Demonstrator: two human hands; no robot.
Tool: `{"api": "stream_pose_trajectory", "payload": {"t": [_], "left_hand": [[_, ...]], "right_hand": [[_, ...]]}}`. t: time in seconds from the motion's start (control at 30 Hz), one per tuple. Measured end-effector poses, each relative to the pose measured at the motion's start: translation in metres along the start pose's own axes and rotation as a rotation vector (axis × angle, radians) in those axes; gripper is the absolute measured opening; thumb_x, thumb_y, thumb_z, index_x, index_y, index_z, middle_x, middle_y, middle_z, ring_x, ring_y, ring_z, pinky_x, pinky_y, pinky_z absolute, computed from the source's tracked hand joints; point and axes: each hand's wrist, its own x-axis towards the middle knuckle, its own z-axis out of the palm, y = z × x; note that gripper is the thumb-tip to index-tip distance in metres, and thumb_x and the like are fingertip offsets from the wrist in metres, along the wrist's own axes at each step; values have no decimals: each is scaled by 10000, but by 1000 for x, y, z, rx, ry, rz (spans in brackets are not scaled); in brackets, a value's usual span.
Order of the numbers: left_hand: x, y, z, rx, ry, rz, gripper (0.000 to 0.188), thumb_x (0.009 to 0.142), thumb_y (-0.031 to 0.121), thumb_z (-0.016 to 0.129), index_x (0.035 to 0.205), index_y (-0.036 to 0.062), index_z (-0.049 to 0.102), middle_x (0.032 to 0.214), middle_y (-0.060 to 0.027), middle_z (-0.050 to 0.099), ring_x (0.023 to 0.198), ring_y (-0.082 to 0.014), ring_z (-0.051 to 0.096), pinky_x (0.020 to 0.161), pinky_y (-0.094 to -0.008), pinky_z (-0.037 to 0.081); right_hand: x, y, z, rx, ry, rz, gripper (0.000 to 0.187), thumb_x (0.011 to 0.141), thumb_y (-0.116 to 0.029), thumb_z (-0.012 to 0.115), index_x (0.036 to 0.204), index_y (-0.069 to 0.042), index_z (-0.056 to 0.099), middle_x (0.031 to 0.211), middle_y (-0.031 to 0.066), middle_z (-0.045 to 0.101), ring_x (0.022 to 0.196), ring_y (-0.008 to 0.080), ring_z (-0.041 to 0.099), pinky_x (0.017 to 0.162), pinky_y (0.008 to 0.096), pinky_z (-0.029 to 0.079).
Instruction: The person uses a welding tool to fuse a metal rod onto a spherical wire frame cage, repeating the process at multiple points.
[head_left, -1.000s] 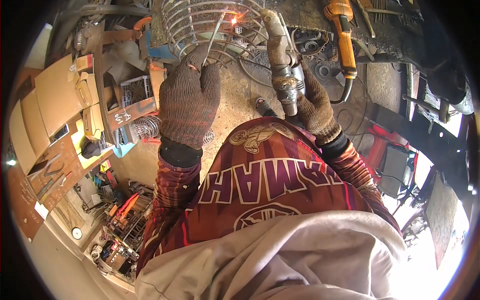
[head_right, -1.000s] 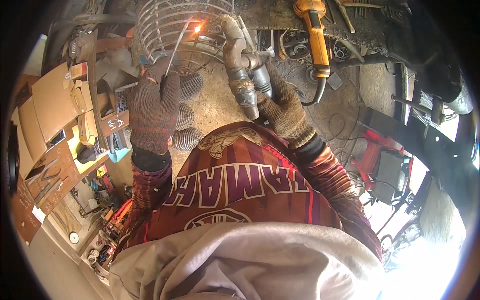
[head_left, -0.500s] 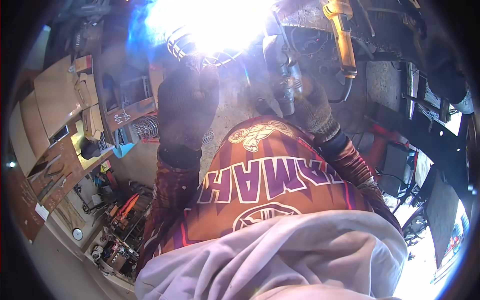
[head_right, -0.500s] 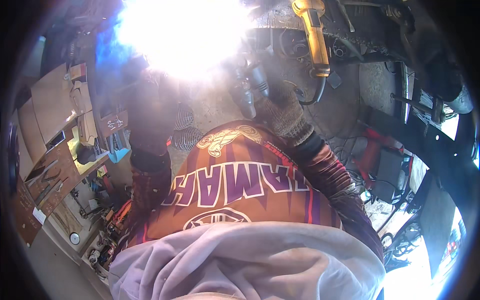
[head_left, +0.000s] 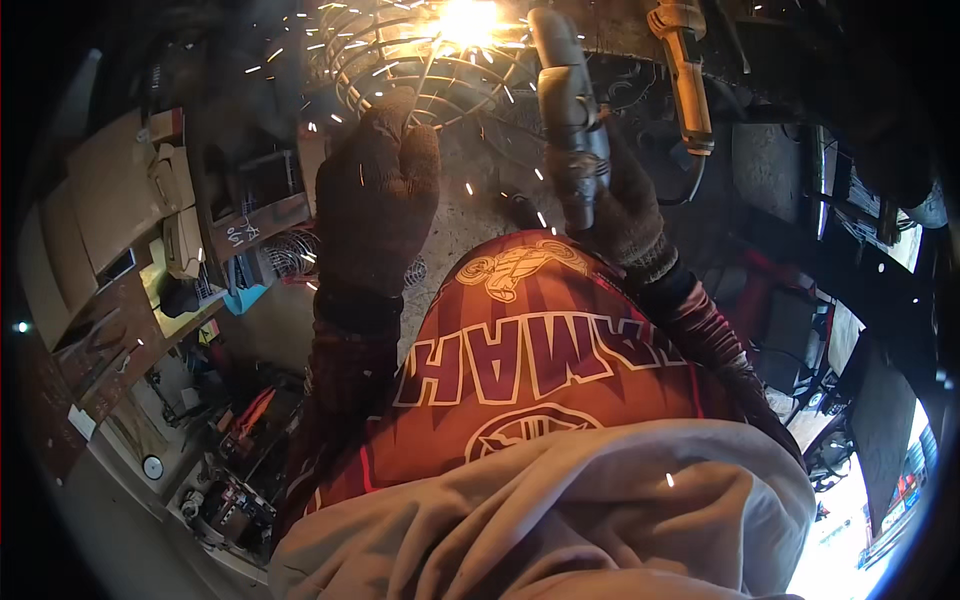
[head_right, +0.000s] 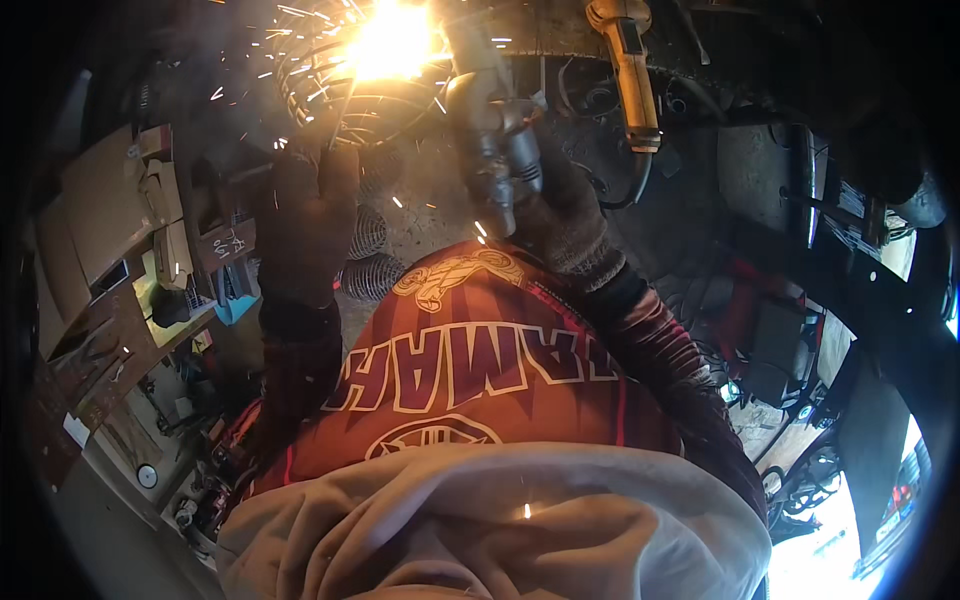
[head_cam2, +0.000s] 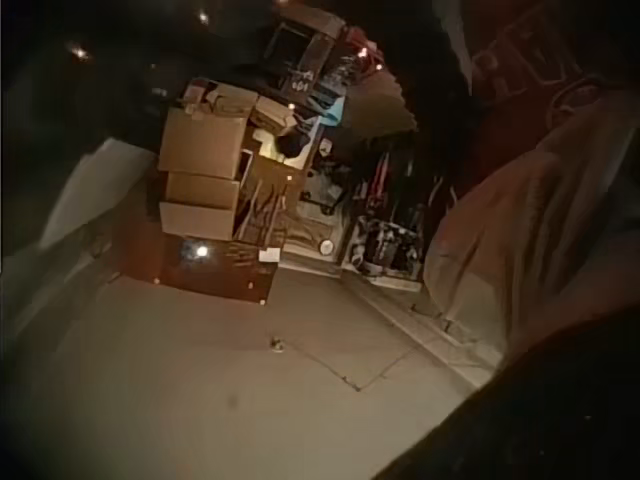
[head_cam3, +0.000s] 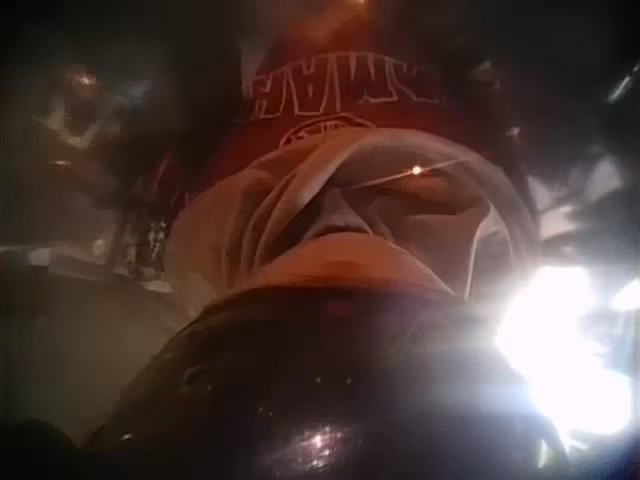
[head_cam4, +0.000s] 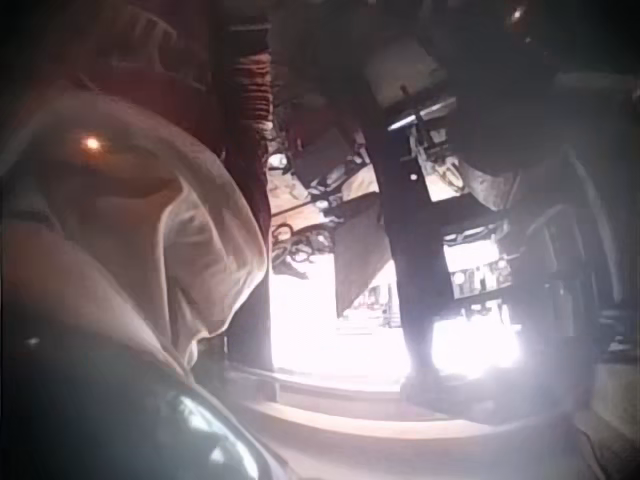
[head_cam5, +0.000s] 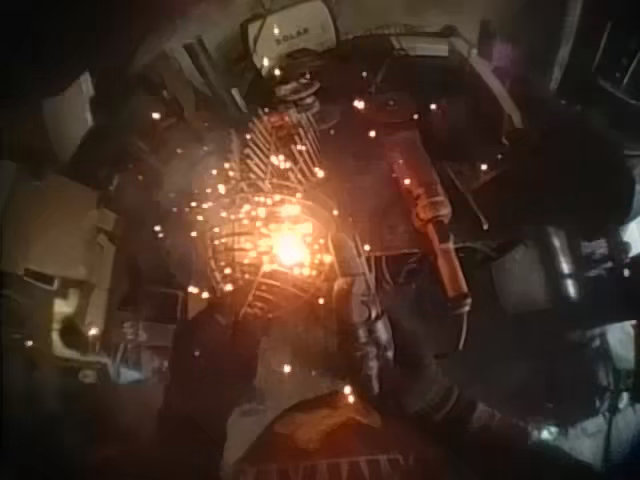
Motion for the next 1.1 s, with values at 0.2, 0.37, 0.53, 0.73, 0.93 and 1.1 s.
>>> {"api": "stream_pose_trajectory", "payload": {"t": [0.2,0.37,0.53,0.73,0.93,1.1], "left_hand": [[-1,-4,2,-84,57,4,277,932,188,591,1164,49,655,991,-194,701,830,-360,689,715,-414,559],[-1,-2,-1,24,2,53,271,948,198,575,1158,45,651,961,-197,695,830,-367,684,706,-428,552],[4,1,-1,-30,-46,-31,311,975,248,534,1192,51,637,998,-210,691,872,-382,682,752,-450,552],[0,4,-3,22,32,62,306,963,222,560,1204,48,631,1053,-215,683,941,-379,673,806,-439,549],[1,-1,0,12,35,82,304,963,222,572,1207,47,623,1042,-208,684,948,-383,669,825,-433,550],[-34,-53,25,-1366,-192,-301,420,935,252,627,1287,31,562,1237,-149,626,1139,-266,613,917,-379,515]], "right_hand": [[2,-4,-10,-180,-120,13,656,947,-120,625,1509,9,312,1334,94,553,1131,165,585,958,311,471],[-2,-5,-10,-80,-93,125,729,939,-217,681,1517,11,300,1379,106,537,1223,167,537,1024,323,428],[-1,-4,-9,-54,-103,158,808,924,-335,700,1527,9,285,1414,122,514,1253,175,518,1048,327,410],[1,-9,-5,-48,-127,169,832,918,-353,701,1536,0,270,1418,131,514,1262,191,520,1050,336,416],[3,-11,-5,-88,-112,186,826,932,-359,683,1544,-4,257,1433,132,504,1258,192,522,1048,343,418],[8,2,-4,-716,-225,-171,533,943,-216,653,1400,-34,447,1131,102,634,941,162,649,813,301,541]]}}
